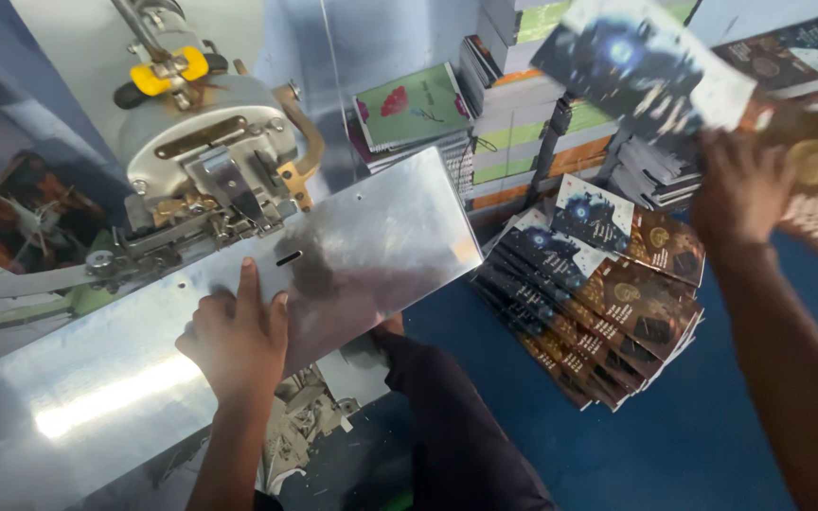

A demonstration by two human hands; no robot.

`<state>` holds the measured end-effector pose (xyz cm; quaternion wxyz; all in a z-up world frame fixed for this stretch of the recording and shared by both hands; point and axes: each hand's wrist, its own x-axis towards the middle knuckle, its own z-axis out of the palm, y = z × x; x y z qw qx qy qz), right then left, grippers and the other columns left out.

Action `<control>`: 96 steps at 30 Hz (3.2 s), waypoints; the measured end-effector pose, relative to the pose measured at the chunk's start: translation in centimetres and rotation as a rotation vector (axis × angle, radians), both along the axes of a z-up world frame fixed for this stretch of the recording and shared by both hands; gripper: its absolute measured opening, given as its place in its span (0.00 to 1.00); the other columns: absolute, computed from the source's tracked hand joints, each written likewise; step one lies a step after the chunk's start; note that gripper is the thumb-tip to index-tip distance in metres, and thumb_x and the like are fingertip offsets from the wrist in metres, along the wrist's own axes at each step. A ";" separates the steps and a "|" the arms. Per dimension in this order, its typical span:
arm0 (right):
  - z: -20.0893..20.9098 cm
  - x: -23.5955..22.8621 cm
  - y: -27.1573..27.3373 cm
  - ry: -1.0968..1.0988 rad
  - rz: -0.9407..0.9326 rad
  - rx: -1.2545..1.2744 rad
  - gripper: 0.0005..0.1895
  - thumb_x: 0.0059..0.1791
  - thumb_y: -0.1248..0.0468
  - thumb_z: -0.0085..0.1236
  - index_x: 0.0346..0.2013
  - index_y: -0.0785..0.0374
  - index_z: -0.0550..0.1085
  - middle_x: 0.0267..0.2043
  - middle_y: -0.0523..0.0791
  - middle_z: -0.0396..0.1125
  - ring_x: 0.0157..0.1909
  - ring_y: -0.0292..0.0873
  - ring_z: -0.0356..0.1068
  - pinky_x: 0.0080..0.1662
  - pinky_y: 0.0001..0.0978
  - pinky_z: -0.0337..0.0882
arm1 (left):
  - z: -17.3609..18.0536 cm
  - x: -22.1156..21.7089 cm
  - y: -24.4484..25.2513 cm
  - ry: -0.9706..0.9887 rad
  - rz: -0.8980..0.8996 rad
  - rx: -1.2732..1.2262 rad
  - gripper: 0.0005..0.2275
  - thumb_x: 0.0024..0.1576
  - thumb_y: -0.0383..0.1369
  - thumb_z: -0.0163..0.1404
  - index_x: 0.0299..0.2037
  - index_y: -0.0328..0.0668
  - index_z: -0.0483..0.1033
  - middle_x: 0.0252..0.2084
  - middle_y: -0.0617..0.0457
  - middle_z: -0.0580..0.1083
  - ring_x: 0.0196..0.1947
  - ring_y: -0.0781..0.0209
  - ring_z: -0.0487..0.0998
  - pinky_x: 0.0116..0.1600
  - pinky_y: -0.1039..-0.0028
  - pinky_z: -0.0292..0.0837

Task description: The person operates a binding machine to stitch the spine of a book cover. They repeatedly pick up a book, place it under the machine's arm, and press down to secure the binding before stacking the finished item.

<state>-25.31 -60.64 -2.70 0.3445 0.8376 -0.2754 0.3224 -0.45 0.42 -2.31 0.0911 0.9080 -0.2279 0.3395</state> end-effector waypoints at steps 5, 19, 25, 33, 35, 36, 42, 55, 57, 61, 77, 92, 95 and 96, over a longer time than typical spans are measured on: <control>-12.7 2.9 -1.4 0.353 -0.082 1.278 0.56 0.40 0.64 0.73 0.75 0.63 0.49 0.70 0.61 0.49 0.67 0.66 0.54 0.64 0.57 0.58 | -0.2 0.1 -0.1 0.018 0.024 0.025 0.27 0.62 0.51 0.53 0.71 0.58 0.72 0.50 0.47 0.69 0.46 0.47 0.69 0.51 0.53 0.58; -12.7 3.2 3.2 0.360 0.117 1.156 0.44 0.46 0.55 0.63 0.73 0.56 0.55 0.73 0.55 0.51 0.72 0.59 0.55 0.66 0.55 0.60 | -0.1 -0.1 -0.2 0.005 0.008 0.011 0.27 0.61 0.49 0.54 0.71 0.56 0.71 0.53 0.47 0.70 0.47 0.48 0.68 0.51 0.53 0.58; -6.4 4.4 6.6 0.276 0.189 1.042 0.45 0.45 0.54 0.63 0.74 0.53 0.56 0.75 0.56 0.50 0.70 0.62 0.58 0.63 0.54 0.64 | 0.2 -0.3 -0.1 0.018 -0.019 -0.024 0.26 0.61 0.48 0.55 0.70 0.56 0.72 0.47 0.50 0.68 0.47 0.49 0.68 0.51 0.54 0.58; 0.6 8.3 13.5 0.225 0.368 0.952 0.44 0.46 0.54 0.60 0.75 0.55 0.54 0.76 0.55 0.49 0.68 0.65 0.60 0.64 0.57 0.63 | 0.3 -0.5 0.2 0.017 -0.056 -0.071 0.27 0.58 0.47 0.57 0.69 0.54 0.72 0.46 0.52 0.68 0.47 0.52 0.68 0.51 0.55 0.58; 1.9 9.7 15.2 0.222 0.424 0.890 0.43 0.48 0.52 0.59 0.75 0.56 0.54 0.76 0.55 0.47 0.70 0.63 0.58 0.66 0.59 0.59 | 0.4 -0.6 0.3 0.013 -0.075 -0.072 0.28 0.58 0.47 0.57 0.69 0.53 0.71 0.47 0.52 0.68 0.48 0.53 0.69 0.52 0.55 0.58; 2.5 10.4 16.1 0.231 0.435 0.872 0.42 0.49 0.51 0.58 0.75 0.56 0.54 0.76 0.55 0.46 0.71 0.62 0.56 0.68 0.59 0.55 | 0.4 -0.7 0.3 0.011 -0.085 -0.073 0.28 0.58 0.47 0.57 0.70 0.52 0.71 0.47 0.52 0.68 0.48 0.53 0.69 0.52 0.55 0.58; 5.4 14.9 22.4 0.241 0.540 0.851 0.38 0.56 0.49 0.53 0.75 0.60 0.53 0.79 0.57 0.42 0.77 0.58 0.43 0.72 0.58 0.42 | 0.8 -0.8 0.5 0.077 -0.076 -0.068 0.30 0.57 0.47 0.58 0.71 0.54 0.70 0.47 0.52 0.68 0.49 0.54 0.69 0.53 0.55 0.58; 3.5 19.2 34.0 0.070 0.990 0.842 0.34 0.50 0.51 0.60 0.68 0.59 0.65 0.74 0.58 0.51 0.77 0.61 0.47 0.72 0.58 0.46 | 0.7 -0.6 0.3 0.116 -0.028 -0.043 0.29 0.57 0.48 0.57 0.70 0.57 0.68 0.48 0.53 0.67 0.50 0.53 0.69 0.54 0.53 0.59; 2.9 19.3 34.5 0.023 0.973 0.790 0.34 0.50 0.51 0.59 0.69 0.58 0.64 0.75 0.57 0.51 0.78 0.60 0.47 0.73 0.59 0.45 | 0.6 -0.5 0.2 0.087 -0.032 -0.050 0.29 0.57 0.48 0.57 0.70 0.57 0.68 0.49 0.52 0.67 0.51 0.53 0.69 0.53 0.53 0.58; 1.8 19.5 34.7 -0.023 0.954 0.765 0.35 0.51 0.52 0.59 0.71 0.57 0.63 0.76 0.56 0.50 0.79 0.58 0.45 0.74 0.58 0.43 | 0.4 -0.5 0.4 0.109 -0.042 -0.060 0.29 0.57 0.48 0.57 0.70 0.56 0.68 0.49 0.51 0.67 0.50 0.53 0.69 0.54 0.53 0.58; -0.5 20.9 38.4 -0.189 0.864 0.841 0.37 0.47 0.58 0.56 0.70 0.66 0.63 0.76 0.61 0.48 0.79 0.64 0.44 0.72 0.63 0.43 | 0.6 -2.3 3.1 0.216 0.012 -0.044 0.30 0.55 0.45 0.57 0.69 0.57 0.65 0.43 0.53 0.75 0.47 0.56 0.74 0.62 0.48 0.52; 0.0 21.7 50.8 -0.015 1.325 0.694 0.26 0.43 0.67 0.57 0.57 0.62 0.74 0.72 0.54 0.57 0.75 0.59 0.53 0.73 0.58 0.52 | 2.2 -3.8 10.1 0.550 0.190 -0.202 0.35 0.51 0.43 0.61 0.71 0.61 0.60 0.41 0.58 0.79 0.49 0.56 0.74 0.67 0.52 0.45; 0.6 22.7 52.4 -0.012 1.374 0.685 0.26 0.43 0.67 0.57 0.57 0.63 0.75 0.71 0.54 0.58 0.75 0.60 0.52 0.72 0.57 0.53 | 2.3 -4.0 11.5 0.544 0.192 -0.231 0.36 0.51 0.41 0.62 0.71 0.60 0.59 0.41 0.56 0.80 0.49 0.54 0.74 0.67 0.54 0.47; 0.8 23.0 52.8 -0.011 1.387 0.681 0.26 0.43 0.67 0.57 0.57 0.64 0.74 0.71 0.54 0.58 0.75 0.60 0.52 0.72 0.58 0.53 | 2.2 -4.1 11.9 0.534 0.189 -0.236 0.37 0.51 0.41 0.62 0.72 0.59 0.59 0.42 0.56 0.80 0.49 0.53 0.74 0.67 0.55 0.49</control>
